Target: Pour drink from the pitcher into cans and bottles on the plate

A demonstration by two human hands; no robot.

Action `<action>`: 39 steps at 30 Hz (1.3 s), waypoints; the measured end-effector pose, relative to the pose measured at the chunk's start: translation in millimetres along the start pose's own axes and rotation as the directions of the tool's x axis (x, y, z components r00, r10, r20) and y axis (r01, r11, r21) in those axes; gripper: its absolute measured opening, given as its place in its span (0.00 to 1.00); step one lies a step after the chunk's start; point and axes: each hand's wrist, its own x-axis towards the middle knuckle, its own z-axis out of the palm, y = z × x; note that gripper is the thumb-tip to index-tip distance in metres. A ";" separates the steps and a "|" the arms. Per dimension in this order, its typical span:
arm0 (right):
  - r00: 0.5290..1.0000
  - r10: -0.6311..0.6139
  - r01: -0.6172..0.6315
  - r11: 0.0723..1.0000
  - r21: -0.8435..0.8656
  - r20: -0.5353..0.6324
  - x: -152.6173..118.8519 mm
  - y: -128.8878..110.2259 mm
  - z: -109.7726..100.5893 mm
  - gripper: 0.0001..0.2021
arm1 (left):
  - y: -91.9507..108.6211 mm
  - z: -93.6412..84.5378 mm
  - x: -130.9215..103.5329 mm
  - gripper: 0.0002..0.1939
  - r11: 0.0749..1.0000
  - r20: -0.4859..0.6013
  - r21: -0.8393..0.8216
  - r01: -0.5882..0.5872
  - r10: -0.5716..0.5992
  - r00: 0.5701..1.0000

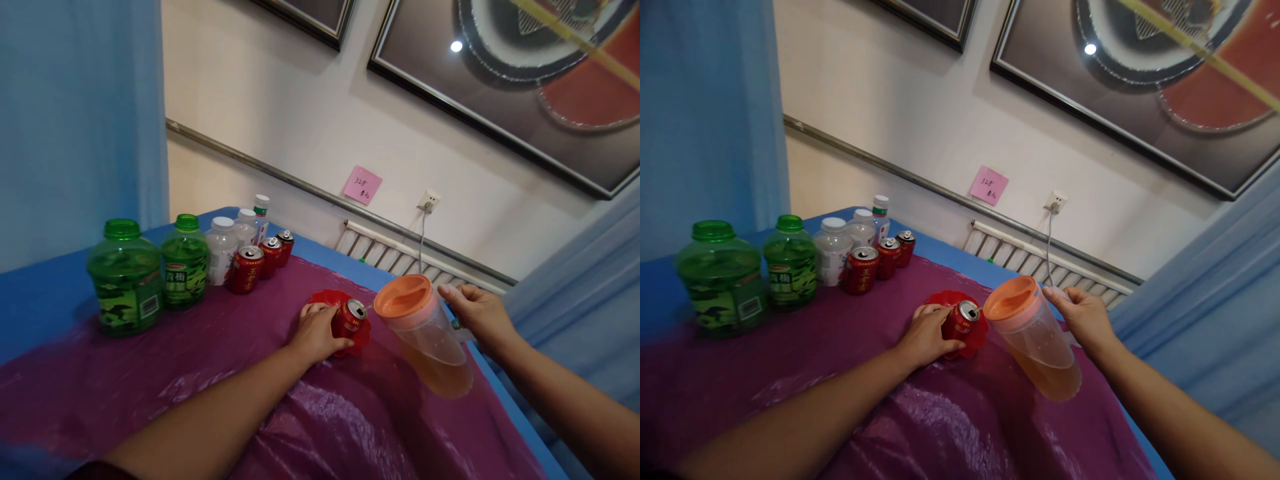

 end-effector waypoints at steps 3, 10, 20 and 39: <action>1.000 -0.015 0.015 1.000 -0.027 -0.009 -0.2 -1.2 -0.8 0.30 | 0.3 0.1 0.1 0.34 1.000 0.002 -0.004 0.002 -0.002 1.000; 1.000 -0.007 0.006 0.999 -0.048 -0.011 1.2 0.9 -1.1 0.30 | 1.0 -1.5 -0.4 0.34 1.000 0.007 -0.008 0.007 -0.007 1.000; 1.000 -0.004 0.003 0.998 -0.068 -0.017 -3.7 -10.1 0.1 0.29 | 1.5 -1.8 -0.3 0.34 1.000 0.012 -0.003 0.007 -0.007 1.000; 1.000 -0.014 0.014 0.999 -0.032 0.007 -1.1 -0.5 0.3 0.30 | 0.5 -1.0 -0.7 0.34 1.000 0.004 -0.024 -0.005 0.005 1.000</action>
